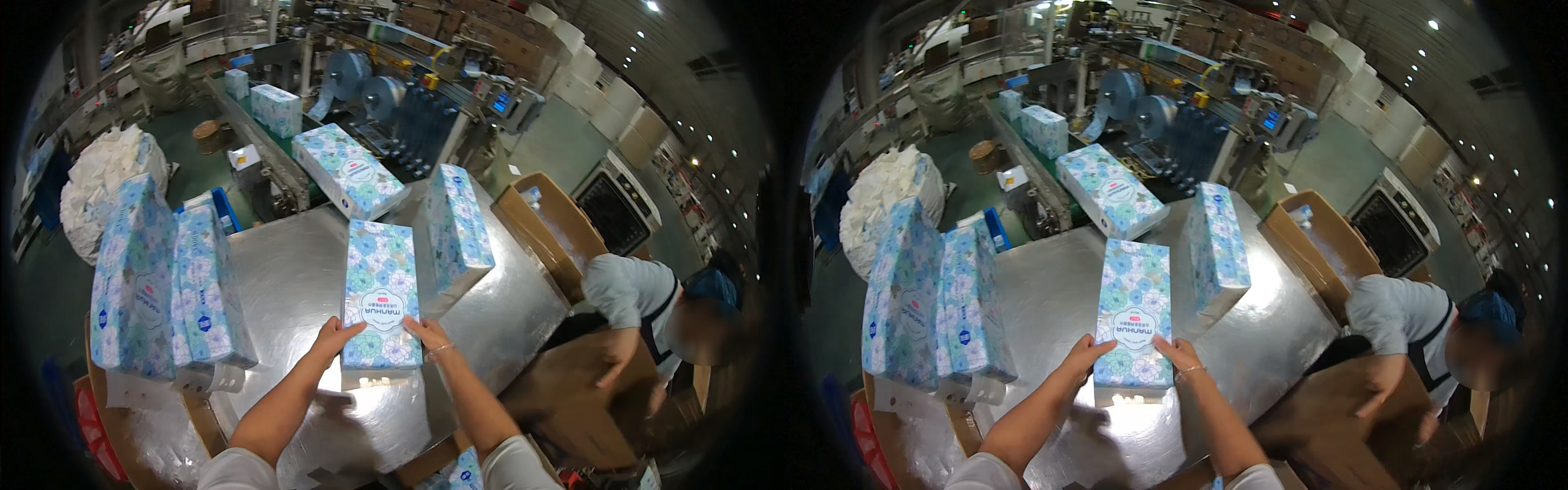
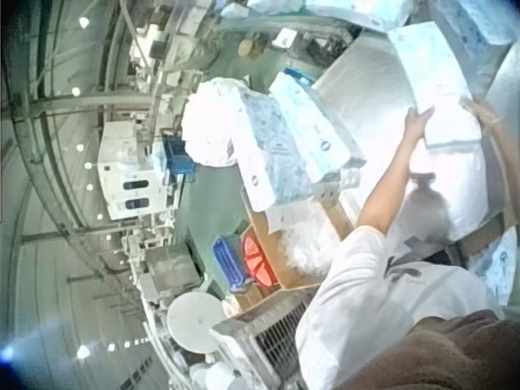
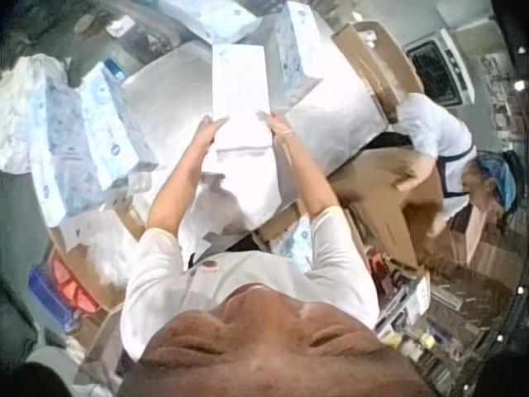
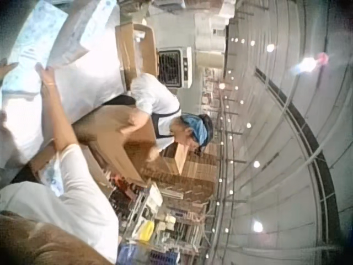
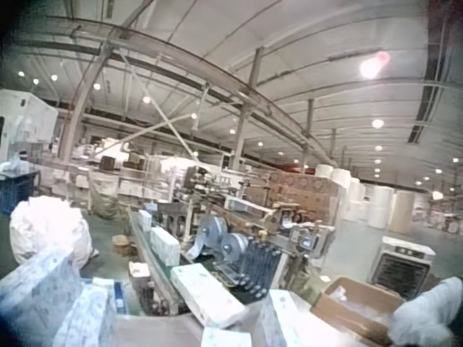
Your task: The person packs wrapped tissue bundles into cardboard boxes at a workstation. The person takes bundles from a table, places them into boxes, and pushes the filled boxes onto a conveyor belt system.
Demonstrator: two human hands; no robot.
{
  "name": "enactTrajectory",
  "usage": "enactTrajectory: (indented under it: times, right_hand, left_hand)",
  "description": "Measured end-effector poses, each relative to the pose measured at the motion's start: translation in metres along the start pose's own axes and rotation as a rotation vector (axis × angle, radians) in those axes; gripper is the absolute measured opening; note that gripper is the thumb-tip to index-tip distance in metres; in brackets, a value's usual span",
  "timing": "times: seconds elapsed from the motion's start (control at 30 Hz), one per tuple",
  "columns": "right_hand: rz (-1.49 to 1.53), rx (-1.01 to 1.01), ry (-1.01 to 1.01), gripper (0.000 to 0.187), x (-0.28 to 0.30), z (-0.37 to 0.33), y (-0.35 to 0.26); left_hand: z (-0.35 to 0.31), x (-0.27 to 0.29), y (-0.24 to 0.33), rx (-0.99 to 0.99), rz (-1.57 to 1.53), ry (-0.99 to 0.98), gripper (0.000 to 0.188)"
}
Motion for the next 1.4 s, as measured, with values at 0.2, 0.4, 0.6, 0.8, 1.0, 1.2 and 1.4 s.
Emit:
enactTrajectory:
  times: [0.2, 0.4, 0.6, 0.8, 1.0, 1.2, 1.4]
  right_hand:
    - [0.640, 0.037, -0.116, 0.053, 0.027, -0.107, 0.026]
    - [-0.409, 0.249, 0.343, 0.068, 0.120, -0.363, 0.064]
    - [-1.264, -0.269, 0.799, 0.088, 0.141, -0.515, 0.207]
    - [-1.214, -0.653, 0.612, 0.074, 0.168, -0.421, 0.323]
    - [-1.173, -0.404, 1.068, 0.066, 0.159, -0.573, 0.258]
    - [-0.639, -0.707, 0.964, 0.035, 0.175, -0.617, 0.317]
    - [-0.523, -0.738, 0.848, 0.042, 0.161, -0.591, 0.336]
  left_hand:
    - [-0.125, -0.078, 0.043, -0.534, 0.453, -0.356, 0.031]
    - [-0.218, -0.146, -0.021, -0.574, 0.516, -1.020, 0.022]
    - [-0.268, -0.210, -0.088, -0.536, 0.563, -0.836, 0.054]
    - [-0.259, -0.255, -0.263, -0.782, 1.612, -1.349, 0.071]
    - [-0.214, -0.233, -0.227, -0.795, 1.287, -0.907, 0.048]
    - [-0.177, -0.199, -0.250, 0.131, 1.170, -0.500, 0.084]
    - [-0.262, -0.252, -0.163, 0.320, 0.624, -0.866, 0.042]
Point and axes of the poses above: each hand's wrist, its own z-axis towards the middle knuckle, its own x-axis out of the back of the hand, y = z × x, the point moved 3 cm from there along z, towards the middle knuckle, and after that the axes turned 10 degrees about -z, right-handed, at the moved point
